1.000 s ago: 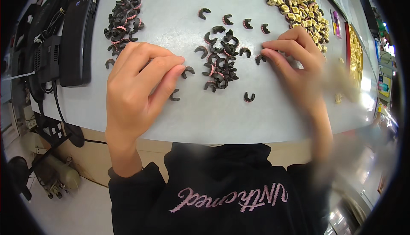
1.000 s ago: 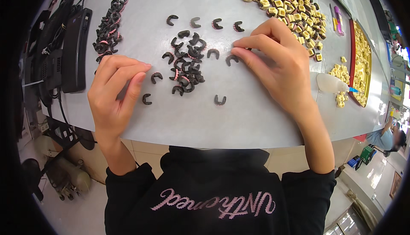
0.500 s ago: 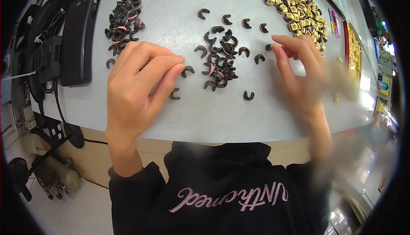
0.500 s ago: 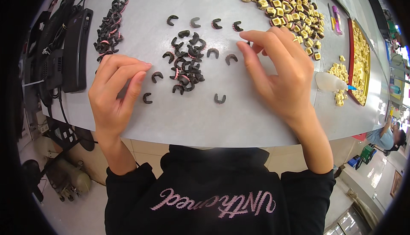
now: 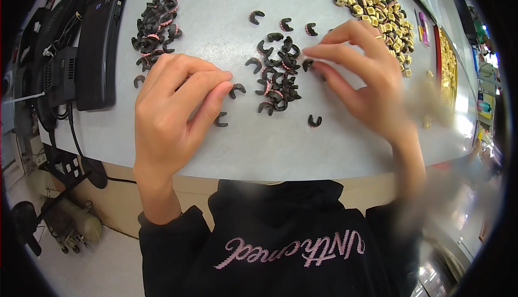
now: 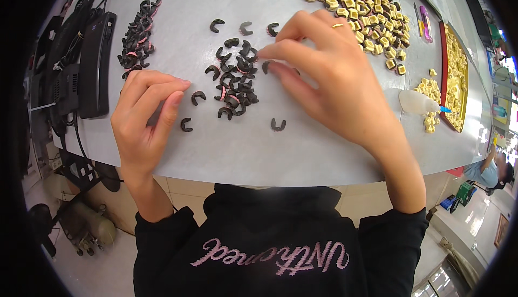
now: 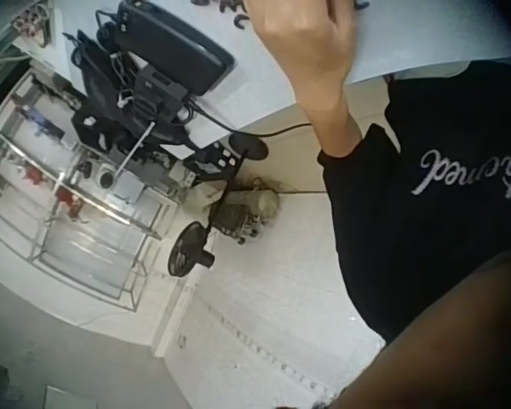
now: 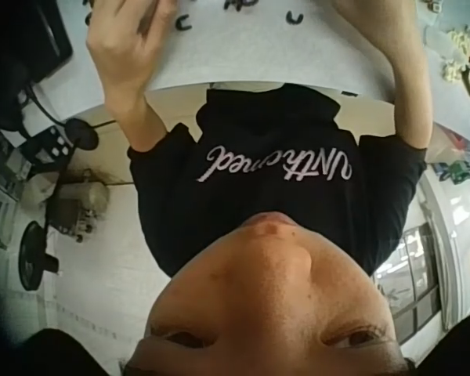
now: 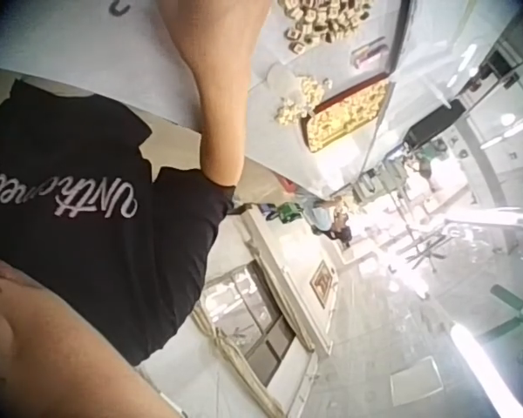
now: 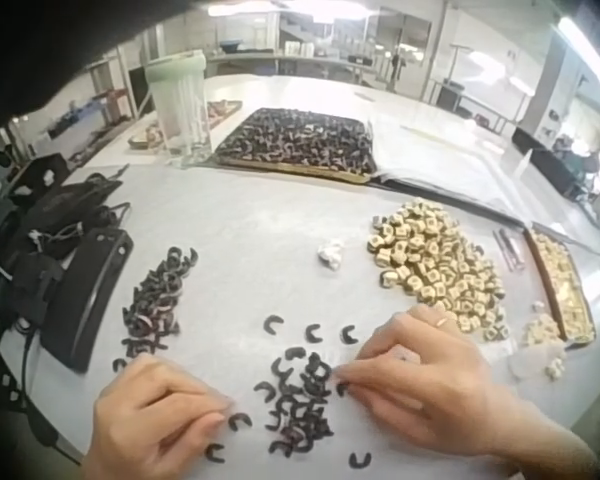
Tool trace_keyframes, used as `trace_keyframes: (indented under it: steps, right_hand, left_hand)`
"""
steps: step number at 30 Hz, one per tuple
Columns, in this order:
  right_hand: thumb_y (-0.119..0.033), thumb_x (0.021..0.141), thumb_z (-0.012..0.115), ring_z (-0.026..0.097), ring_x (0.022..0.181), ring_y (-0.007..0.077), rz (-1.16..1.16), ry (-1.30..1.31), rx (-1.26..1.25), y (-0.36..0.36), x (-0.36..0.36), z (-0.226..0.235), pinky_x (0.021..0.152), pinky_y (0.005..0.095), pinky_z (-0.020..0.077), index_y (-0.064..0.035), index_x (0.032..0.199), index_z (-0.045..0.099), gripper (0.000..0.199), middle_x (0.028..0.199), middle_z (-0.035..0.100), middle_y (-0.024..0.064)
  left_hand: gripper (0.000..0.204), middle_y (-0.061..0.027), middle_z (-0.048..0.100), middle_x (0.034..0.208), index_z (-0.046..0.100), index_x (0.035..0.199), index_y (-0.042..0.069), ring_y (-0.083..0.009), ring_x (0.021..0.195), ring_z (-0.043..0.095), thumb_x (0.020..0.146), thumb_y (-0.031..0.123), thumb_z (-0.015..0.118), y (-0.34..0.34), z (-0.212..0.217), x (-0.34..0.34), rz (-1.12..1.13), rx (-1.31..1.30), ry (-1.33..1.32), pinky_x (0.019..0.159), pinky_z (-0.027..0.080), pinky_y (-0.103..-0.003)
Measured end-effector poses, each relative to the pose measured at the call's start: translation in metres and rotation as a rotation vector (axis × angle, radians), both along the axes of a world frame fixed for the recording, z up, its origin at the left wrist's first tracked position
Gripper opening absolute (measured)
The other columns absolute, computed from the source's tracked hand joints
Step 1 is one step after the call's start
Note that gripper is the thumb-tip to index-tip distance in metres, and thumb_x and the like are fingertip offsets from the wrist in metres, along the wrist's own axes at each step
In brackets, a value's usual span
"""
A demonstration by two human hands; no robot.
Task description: The person applies glue from a glue bottle to small plastic components and then assembles them by hand at a factory workbench.
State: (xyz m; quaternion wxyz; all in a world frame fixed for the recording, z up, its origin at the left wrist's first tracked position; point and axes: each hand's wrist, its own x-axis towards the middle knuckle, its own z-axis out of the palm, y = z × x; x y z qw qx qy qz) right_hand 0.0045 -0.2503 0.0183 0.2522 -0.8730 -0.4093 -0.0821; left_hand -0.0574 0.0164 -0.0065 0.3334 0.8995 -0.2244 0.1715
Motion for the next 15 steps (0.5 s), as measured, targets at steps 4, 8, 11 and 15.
trace_keyframes:
  steps: [4, 8, 11, 15]
  right_hand:
    - [0.006, 0.078, 0.073, 0.061, 0.086, 0.0199, -0.109, 0.054, -0.011, -0.02, 0.003, 0.012, 0.072, 0.0292, 0.0479, -0.0051, 0.102, 0.073, 0.026, 0.092, 0.062, 0.0062]
    - [0.006, 0.078, 0.074, 0.061, 0.084, 0.0195, -0.136, 0.101, -0.067, -0.031, -0.001, 0.009, 0.07, 0.0288, 0.0476, -0.004, 0.1, 0.072, 0.024, 0.09, 0.062, 0.0059]
    - [0.006, 0.078, 0.075, 0.061, 0.082, 0.0187, -0.137, 0.128, -0.031, -0.033, -0.003, 0.0, 0.068, 0.0286, 0.0471, -0.0031, 0.098, 0.071, 0.023, 0.088, 0.062, 0.0055]
    - [0.007, 0.074, 0.076, 0.061, 0.082, 0.0213, -0.124, -0.059, -0.06, -0.036, -0.004, -0.008, 0.068, 0.0307, 0.0478, -0.0038, 0.095, 0.07, 0.024, 0.088, 0.063, 0.0058]
  left_hand:
    - [0.006, -0.0077, 0.066, 0.087, 0.071, 0.091, 0.001, -0.0219, 0.079, 0.059, 0.085, 0.003, 0.07, 0.0, 0.001, 0.0, 0.009, 0.006, -0.011, 0.069, 0.046, -0.03]
    - [0.008, -0.005, 0.065, 0.083, 0.07, 0.085, 0.003, -0.022, 0.074, 0.057, 0.079, 0.002, 0.075, -0.001, 0.001, 0.003, 0.007, -0.012, -0.062, 0.062, 0.044, -0.031]
    - [0.008, -0.0052, 0.065, 0.083, 0.071, 0.086, 0.003, -0.0219, 0.074, 0.057, 0.079, 0.002, 0.075, -0.001, 0.001, 0.003, 0.011, 0.0, -0.062, 0.062, 0.044, -0.031]
    - [0.008, -0.0053, 0.065, 0.083, 0.071, 0.087, 0.003, -0.0218, 0.074, 0.057, 0.079, 0.002, 0.074, -0.002, 0.0, 0.004, 0.009, -0.001, -0.056, 0.062, 0.044, -0.031]
